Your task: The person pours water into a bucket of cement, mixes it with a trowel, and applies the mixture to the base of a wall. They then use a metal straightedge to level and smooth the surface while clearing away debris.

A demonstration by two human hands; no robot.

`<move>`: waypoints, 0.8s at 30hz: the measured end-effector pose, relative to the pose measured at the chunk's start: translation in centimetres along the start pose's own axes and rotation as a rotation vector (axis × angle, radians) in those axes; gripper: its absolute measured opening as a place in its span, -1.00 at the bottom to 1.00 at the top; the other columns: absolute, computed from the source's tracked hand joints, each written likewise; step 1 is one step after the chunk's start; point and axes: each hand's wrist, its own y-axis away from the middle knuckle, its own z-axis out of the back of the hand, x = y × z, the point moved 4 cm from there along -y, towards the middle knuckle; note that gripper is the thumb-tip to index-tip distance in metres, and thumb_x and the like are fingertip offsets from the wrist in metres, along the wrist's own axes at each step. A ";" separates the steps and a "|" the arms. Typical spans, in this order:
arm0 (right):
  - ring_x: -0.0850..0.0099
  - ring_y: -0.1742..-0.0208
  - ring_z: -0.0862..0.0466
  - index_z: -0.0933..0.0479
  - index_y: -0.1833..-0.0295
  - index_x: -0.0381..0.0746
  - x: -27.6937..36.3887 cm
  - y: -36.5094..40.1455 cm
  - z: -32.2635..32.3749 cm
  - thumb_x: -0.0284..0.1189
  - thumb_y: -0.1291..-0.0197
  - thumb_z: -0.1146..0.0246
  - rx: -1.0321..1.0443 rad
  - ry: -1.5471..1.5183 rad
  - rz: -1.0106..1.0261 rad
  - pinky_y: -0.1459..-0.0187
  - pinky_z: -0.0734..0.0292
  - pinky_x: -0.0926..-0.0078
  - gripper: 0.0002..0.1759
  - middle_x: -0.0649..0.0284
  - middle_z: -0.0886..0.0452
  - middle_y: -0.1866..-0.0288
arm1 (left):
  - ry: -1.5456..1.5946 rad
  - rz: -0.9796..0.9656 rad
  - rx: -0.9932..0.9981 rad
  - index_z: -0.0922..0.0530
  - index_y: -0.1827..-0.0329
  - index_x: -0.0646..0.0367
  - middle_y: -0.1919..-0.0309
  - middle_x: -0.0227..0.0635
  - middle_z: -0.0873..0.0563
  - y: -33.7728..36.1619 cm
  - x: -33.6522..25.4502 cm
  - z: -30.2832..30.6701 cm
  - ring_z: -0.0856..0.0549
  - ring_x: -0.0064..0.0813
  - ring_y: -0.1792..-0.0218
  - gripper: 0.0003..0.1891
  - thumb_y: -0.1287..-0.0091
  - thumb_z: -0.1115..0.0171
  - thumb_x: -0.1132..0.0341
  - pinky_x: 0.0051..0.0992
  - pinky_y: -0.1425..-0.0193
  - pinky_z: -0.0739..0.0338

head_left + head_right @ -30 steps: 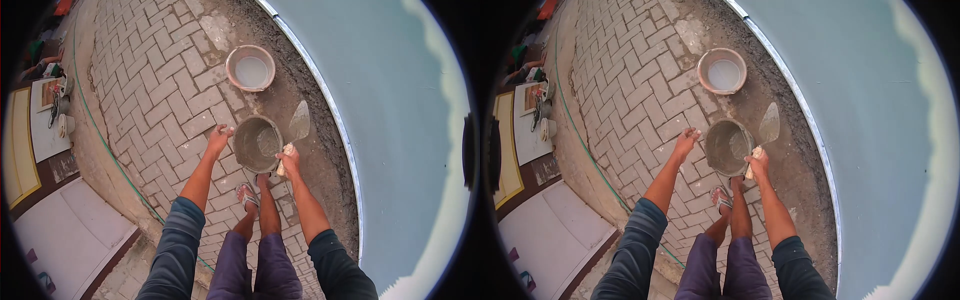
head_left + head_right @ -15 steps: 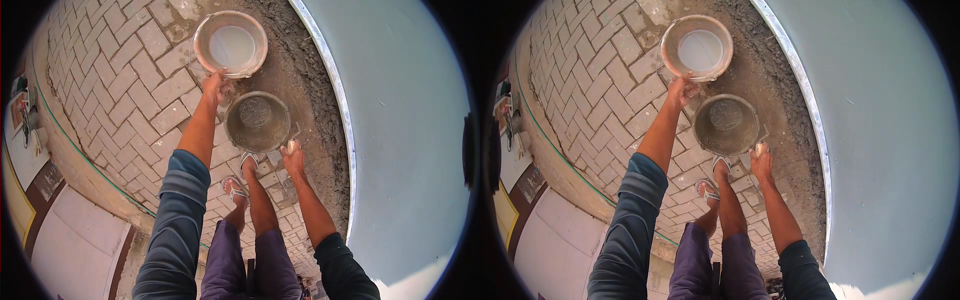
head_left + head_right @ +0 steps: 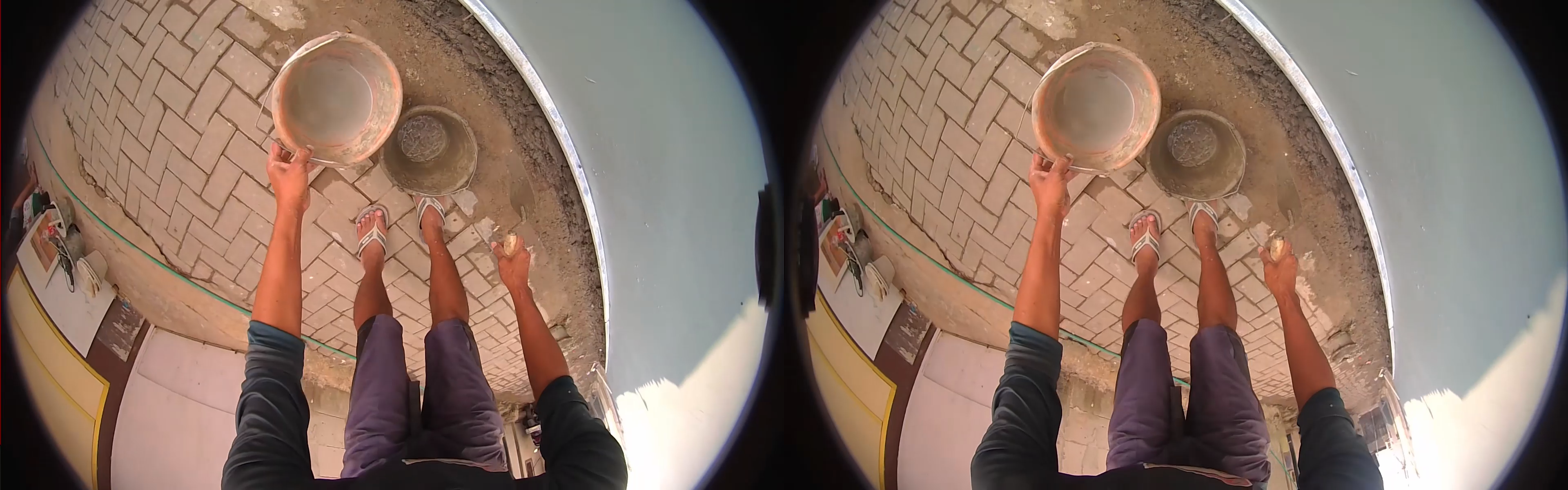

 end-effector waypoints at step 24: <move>0.49 0.38 -0.59 -0.51 -0.04 -0.42 -1.0 20.5 -3.3 -0.47 -0.12 -0.43 -0.252 -0.633 -0.438 0.27 -0.53 0.52 -0.58 0.19 -0.63 0.24 | -0.659 -0.395 0.200 -0.42 0.32 0.26 0.53 -0.38 -0.48 5.1 -2.1 -2.9 -0.42 -0.63 0.52 -0.87 -0.21 -0.24 0.55 -0.53 0.44 -0.37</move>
